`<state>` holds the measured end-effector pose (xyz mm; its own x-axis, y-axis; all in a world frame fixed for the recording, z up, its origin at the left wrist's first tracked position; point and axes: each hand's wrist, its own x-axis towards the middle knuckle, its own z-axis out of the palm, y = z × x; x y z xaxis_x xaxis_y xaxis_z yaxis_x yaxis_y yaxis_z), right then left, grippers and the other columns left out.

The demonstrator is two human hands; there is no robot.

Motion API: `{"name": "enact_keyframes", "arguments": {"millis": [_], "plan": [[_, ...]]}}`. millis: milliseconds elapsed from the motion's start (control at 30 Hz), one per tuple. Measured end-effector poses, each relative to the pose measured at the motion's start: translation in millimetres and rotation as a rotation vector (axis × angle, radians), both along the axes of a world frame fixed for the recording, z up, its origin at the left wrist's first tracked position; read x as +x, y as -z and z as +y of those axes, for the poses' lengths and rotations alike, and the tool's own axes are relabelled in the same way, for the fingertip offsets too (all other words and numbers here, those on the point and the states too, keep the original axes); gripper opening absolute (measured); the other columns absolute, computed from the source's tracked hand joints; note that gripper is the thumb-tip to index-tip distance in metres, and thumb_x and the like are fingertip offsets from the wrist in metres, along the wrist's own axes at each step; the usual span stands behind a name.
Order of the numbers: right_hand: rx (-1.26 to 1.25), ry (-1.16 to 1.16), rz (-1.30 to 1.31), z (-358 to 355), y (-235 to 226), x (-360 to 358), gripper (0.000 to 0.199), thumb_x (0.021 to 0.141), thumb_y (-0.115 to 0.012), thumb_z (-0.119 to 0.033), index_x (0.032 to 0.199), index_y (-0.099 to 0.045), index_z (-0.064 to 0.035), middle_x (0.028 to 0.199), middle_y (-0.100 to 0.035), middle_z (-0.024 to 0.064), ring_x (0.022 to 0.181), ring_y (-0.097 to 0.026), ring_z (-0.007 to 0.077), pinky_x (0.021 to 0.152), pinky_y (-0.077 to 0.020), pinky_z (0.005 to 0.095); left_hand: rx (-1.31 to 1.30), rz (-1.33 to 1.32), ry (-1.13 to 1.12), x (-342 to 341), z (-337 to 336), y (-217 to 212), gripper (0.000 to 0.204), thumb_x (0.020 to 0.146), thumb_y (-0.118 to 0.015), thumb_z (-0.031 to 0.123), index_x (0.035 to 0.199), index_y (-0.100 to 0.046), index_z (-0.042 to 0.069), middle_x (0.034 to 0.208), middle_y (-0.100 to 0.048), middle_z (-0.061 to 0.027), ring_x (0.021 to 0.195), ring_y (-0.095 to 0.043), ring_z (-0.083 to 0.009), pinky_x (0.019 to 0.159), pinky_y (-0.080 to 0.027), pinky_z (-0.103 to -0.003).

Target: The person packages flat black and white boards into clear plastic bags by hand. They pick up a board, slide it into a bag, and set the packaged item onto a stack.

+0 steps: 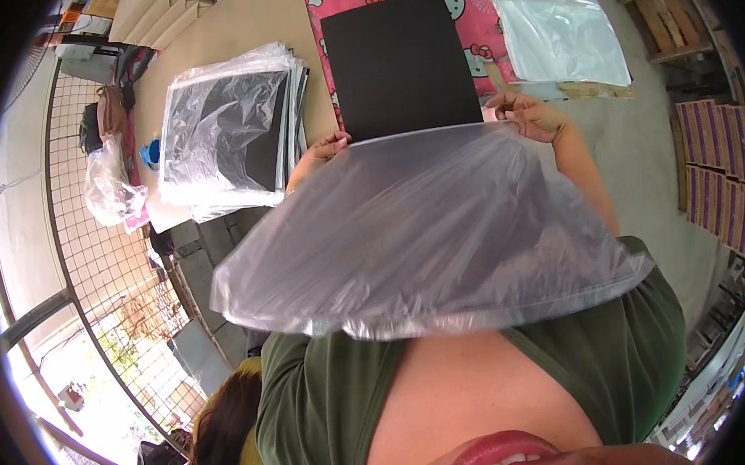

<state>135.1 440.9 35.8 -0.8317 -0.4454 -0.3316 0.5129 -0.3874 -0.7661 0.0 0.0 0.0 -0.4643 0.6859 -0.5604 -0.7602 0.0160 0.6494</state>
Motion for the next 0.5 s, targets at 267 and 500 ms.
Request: {"name": "enact_keyframes", "arguments": {"millis": [267, 500], "plan": [[0.639, 0.115, 0.107, -4.5, 25.5, 6.4, 0.037, 0.077, -0.059, -0.004, 0.113, -0.053, -0.0042, 0.098, -0.056, 0.0039, 0.090, -0.054, 0.0150, 0.081, -0.0432, 0.0259, -0.533, 0.687, -0.203, 24.0, 1.4, -26.4, 0.020, 0.081, -0.059, 0.009, 0.101, -0.056, 0.005, 0.079, -0.059, -0.0043, 0.075, -0.059, -0.0116, 0.066, -0.047, -0.021], [0.679, 0.017, 0.801, -72.1, -138.8, 43.6, 0.050, 0.070, -0.064, -0.007, 0.119, -0.052, -0.0070, 0.123, -0.052, 0.0117, 0.112, -0.051, 0.0258, 0.103, -0.0295, 0.0378, -0.134, 1.375, -0.046, 88.3, 3.9, -149.8, 0.028, 0.083, -0.058, 0.017, 0.105, -0.059, 0.001, 0.112, -0.057, -0.0182, 0.102, -0.057, -0.0303, 0.094, -0.039, -0.039]]}}
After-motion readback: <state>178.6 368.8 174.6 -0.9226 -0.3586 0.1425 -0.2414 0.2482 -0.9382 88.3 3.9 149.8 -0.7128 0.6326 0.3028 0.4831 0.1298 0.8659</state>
